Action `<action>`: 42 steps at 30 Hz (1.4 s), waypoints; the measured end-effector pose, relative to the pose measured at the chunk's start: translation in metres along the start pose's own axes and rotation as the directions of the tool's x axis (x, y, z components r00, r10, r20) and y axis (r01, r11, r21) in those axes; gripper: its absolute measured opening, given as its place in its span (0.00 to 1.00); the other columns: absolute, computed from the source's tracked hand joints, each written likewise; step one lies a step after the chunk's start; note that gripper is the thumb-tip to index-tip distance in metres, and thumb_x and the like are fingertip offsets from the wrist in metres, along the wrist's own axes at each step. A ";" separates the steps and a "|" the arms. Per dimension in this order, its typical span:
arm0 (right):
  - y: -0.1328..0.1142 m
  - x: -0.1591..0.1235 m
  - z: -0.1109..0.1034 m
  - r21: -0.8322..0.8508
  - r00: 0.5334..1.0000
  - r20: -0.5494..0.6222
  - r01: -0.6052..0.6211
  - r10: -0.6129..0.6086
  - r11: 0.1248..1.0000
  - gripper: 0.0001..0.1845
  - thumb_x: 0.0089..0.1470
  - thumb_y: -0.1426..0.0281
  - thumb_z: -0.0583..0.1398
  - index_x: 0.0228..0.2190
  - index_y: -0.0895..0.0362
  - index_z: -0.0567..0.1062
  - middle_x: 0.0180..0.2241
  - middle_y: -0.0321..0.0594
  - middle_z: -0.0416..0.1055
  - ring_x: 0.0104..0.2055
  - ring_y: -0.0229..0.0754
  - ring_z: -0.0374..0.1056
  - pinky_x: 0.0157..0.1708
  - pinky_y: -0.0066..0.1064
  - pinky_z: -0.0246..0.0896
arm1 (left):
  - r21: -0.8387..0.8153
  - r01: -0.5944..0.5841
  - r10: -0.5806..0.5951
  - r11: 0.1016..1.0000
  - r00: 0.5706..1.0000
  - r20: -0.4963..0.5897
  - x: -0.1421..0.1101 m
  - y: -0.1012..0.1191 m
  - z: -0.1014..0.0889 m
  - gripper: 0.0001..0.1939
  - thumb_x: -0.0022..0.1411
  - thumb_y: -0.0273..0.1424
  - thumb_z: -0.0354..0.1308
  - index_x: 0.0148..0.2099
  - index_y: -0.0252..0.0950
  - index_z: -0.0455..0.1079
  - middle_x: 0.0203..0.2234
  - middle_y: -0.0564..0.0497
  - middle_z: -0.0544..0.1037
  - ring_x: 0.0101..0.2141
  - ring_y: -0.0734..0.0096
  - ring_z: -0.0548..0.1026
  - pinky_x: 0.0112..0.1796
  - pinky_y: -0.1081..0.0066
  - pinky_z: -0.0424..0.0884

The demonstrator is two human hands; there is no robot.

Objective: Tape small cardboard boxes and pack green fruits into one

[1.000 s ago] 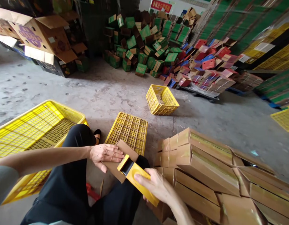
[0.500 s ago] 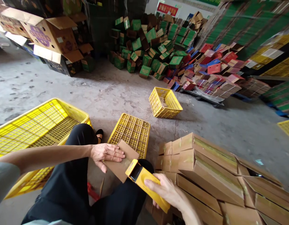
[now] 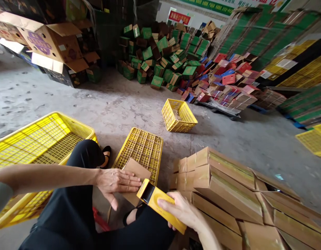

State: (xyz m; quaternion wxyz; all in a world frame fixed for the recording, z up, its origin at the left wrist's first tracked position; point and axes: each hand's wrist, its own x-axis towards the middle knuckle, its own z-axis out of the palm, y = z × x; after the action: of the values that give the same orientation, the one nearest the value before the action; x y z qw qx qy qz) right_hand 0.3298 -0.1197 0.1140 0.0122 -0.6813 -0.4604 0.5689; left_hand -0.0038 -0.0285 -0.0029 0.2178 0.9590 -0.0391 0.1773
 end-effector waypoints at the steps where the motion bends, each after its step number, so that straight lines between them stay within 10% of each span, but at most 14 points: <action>1: 0.000 -0.002 0.001 -0.005 1.000 0.008 -0.006 0.006 1.000 0.44 0.50 0.36 0.66 0.53 0.57 0.70 0.28 0.38 0.80 0.27 0.44 0.78 0.23 0.28 0.70 | -0.007 0.007 -0.007 1.000 1.000 0.003 0.001 0.000 0.001 0.48 0.72 0.59 0.51 0.75 0.22 0.57 0.72 0.34 0.59 0.74 0.50 0.54 0.73 0.56 0.50; 35: 0.031 -0.010 -0.007 0.005 0.993 0.111 0.042 -0.042 0.999 0.41 0.49 0.34 0.64 0.46 0.56 0.73 0.29 0.36 0.77 0.27 0.43 0.78 0.24 0.27 0.68 | -0.037 0.016 -0.014 0.999 0.998 0.058 0.019 0.009 0.010 0.50 0.70 0.60 0.54 0.77 0.24 0.55 0.73 0.36 0.58 0.73 0.50 0.55 0.73 0.56 0.51; 42: 0.056 -0.011 -0.013 0.049 1.000 -0.025 0.018 -0.017 0.999 0.49 0.46 0.32 0.66 0.54 0.58 0.69 0.35 0.40 0.80 0.29 0.46 0.79 0.26 0.30 0.70 | -0.104 0.077 -0.068 0.992 0.994 0.091 0.024 0.008 0.001 0.49 0.68 0.60 0.56 0.76 0.30 0.57 0.73 0.38 0.60 0.72 0.50 0.58 0.72 0.56 0.54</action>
State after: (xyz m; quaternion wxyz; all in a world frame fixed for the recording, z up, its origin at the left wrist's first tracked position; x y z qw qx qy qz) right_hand 0.3753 -0.1531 0.0966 0.0396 -0.6836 -0.4522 0.5715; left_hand 0.0177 -0.0358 0.0080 0.2732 0.9536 -0.0233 0.1247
